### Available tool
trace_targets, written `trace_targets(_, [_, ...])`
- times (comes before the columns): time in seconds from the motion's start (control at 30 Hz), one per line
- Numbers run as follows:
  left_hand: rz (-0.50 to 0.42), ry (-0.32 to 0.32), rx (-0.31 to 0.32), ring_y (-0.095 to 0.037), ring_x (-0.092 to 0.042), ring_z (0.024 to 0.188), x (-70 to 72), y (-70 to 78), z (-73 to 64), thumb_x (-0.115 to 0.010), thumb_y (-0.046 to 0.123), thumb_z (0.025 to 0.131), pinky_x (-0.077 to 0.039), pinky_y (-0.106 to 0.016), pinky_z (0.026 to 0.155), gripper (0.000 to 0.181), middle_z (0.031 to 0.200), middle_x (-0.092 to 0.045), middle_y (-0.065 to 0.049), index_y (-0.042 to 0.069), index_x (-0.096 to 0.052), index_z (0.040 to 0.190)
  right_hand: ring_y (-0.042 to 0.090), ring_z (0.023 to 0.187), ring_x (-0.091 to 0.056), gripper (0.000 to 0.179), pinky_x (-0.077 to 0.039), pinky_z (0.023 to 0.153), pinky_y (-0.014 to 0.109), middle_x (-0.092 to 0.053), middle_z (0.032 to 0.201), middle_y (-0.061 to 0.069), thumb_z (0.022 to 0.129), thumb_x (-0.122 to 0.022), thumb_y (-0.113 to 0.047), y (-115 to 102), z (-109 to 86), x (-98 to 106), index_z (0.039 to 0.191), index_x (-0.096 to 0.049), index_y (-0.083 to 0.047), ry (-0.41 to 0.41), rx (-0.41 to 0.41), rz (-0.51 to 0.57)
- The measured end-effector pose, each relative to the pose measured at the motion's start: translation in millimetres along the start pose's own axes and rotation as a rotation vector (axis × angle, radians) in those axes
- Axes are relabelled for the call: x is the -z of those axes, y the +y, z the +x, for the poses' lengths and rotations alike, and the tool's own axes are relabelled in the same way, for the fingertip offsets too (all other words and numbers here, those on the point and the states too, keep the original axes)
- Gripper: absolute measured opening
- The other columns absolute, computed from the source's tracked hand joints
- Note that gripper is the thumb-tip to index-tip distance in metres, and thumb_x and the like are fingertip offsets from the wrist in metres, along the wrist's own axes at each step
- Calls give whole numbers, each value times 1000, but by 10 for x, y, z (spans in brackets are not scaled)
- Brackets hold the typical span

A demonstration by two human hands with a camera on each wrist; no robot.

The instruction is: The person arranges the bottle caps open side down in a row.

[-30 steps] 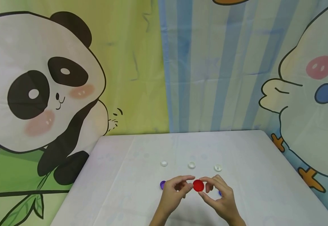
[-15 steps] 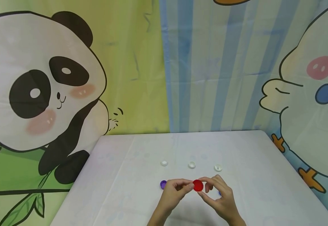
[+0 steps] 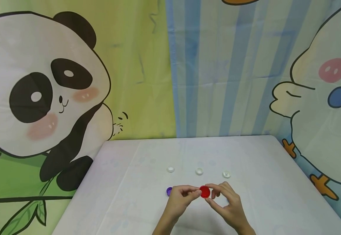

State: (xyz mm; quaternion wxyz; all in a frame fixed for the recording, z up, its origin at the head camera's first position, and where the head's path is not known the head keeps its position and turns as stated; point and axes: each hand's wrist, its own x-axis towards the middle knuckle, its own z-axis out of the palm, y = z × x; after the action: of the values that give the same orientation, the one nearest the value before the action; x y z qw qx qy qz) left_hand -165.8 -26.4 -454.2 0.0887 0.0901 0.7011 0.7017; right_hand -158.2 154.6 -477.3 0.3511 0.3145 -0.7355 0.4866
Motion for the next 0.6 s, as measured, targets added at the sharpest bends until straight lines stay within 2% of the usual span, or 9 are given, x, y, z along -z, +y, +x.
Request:
trace_targets(0.2, [-8,25,18,-5,-41,60,-2,-51,27,-71,24,76,-32,-18,49,23,64,-55,4,4,-71,89,10,70,-45,47,-38,61,16,-56,73,-1,59,-78,4,-159,116,8,103,-64,-3,-4,3,-5])
trace_targets(0.33, [-13,7,23,-5,-37,52,5,-65,28,-70,23,77,-28,-18,43,24,58,-49,4,2,-71,89,11,69,-45,48,-38,61,15,-55,73,-1,56,-77,9,-264,177,26,101,-63,-3,-15,-21,-25])
trace_targets(0.43, [-22,-26,26,-5,-36,47,19,-72,32,-69,24,78,-26,-18,41,24,56,-46,3,2,-70,89,10,70,-45,48,-38,61,15,-55,73,-2,57,-78,7,-229,148,24,101,-63,-4,-20,-28,-34])
trace_targets(0.6, [-45,-72,28,-5,-39,48,36,-85,37,-68,25,79,-31,-16,43,25,57,-49,2,3,-70,91,8,72,-45,47,-37,62,16,-56,75,-6,61,-79,-1,-36,18,2,104,-63,-7,-25,-25,-31])
